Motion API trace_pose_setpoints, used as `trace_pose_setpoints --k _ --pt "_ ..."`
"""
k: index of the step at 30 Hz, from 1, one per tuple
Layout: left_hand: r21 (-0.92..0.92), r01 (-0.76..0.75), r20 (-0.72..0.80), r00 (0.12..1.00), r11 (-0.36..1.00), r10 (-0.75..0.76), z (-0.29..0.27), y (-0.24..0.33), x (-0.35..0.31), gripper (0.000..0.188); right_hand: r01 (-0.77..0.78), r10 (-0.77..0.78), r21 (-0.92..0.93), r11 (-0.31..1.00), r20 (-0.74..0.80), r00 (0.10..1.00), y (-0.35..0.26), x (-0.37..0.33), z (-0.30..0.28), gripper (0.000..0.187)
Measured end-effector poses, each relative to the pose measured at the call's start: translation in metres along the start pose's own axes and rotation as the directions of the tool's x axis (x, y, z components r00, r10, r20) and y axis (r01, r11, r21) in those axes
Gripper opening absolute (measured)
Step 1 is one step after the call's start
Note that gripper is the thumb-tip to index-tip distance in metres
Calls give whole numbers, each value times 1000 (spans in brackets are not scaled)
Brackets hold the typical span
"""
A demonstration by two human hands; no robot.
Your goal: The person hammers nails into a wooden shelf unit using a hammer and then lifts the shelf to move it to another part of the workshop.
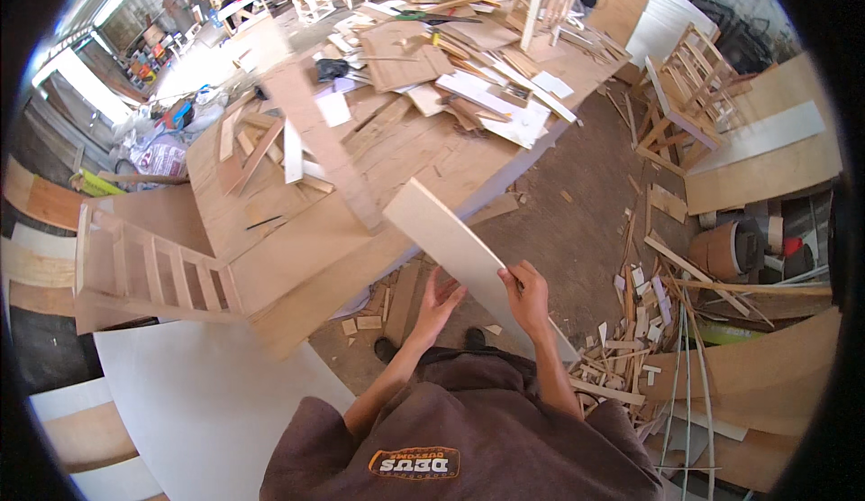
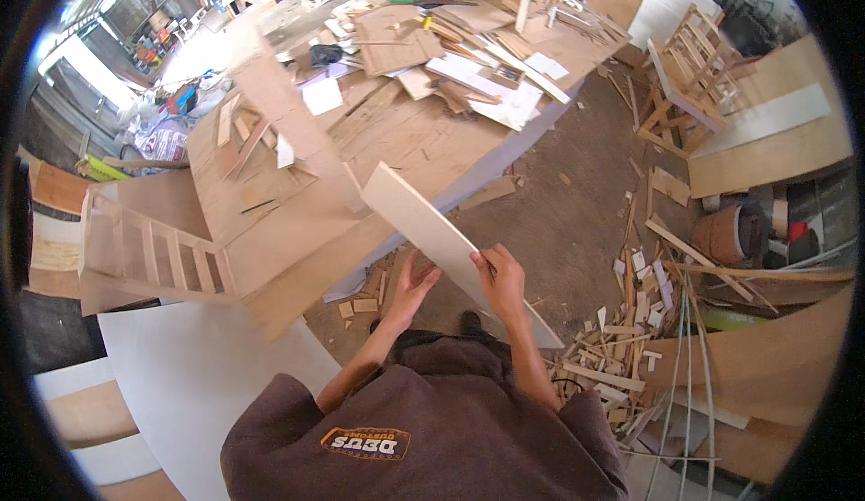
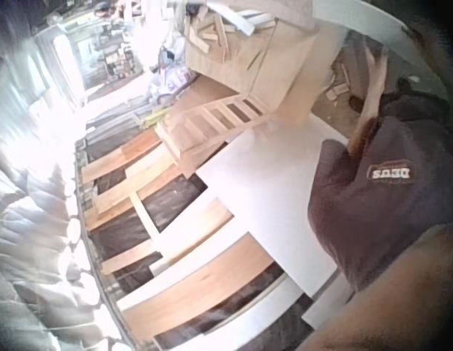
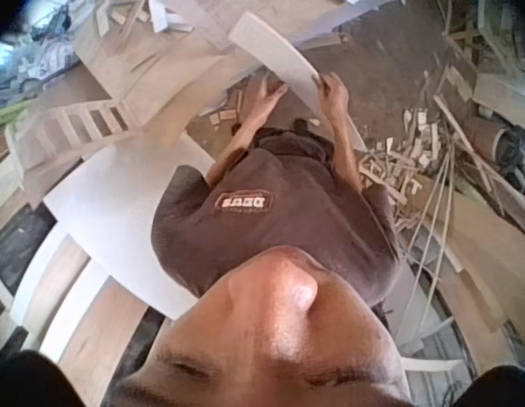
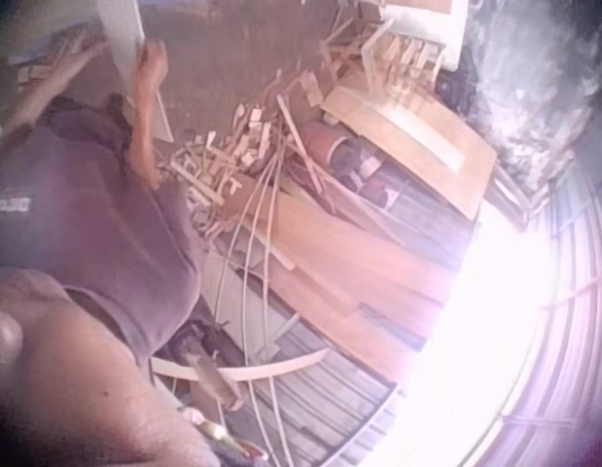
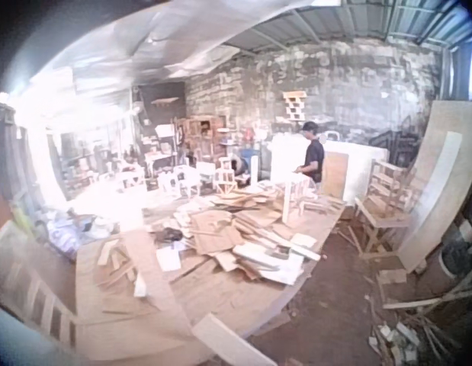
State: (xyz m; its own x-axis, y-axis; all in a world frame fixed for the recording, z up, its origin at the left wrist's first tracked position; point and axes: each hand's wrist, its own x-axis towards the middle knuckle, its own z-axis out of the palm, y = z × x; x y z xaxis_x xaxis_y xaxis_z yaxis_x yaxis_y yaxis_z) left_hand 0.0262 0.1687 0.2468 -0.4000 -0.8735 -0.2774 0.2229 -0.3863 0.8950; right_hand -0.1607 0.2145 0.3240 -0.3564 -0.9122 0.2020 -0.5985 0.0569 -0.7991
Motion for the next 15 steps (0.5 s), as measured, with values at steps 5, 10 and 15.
trace_pose_setpoints --k 5,10,15 --pt "90 74 -35 997 993 -71 59 -36 49 46 -76 89 148 986 -80 993 37 41 -47 27" --pt "-84 -68 -174 983 994 52 68 -29 91 23 -207 187 264 942 99 977 71 88 -55 31" --pt "-340 -99 -356 934 935 -30 45 -5 169 15 -241 216 53 969 293 931 105 126 -32 37"
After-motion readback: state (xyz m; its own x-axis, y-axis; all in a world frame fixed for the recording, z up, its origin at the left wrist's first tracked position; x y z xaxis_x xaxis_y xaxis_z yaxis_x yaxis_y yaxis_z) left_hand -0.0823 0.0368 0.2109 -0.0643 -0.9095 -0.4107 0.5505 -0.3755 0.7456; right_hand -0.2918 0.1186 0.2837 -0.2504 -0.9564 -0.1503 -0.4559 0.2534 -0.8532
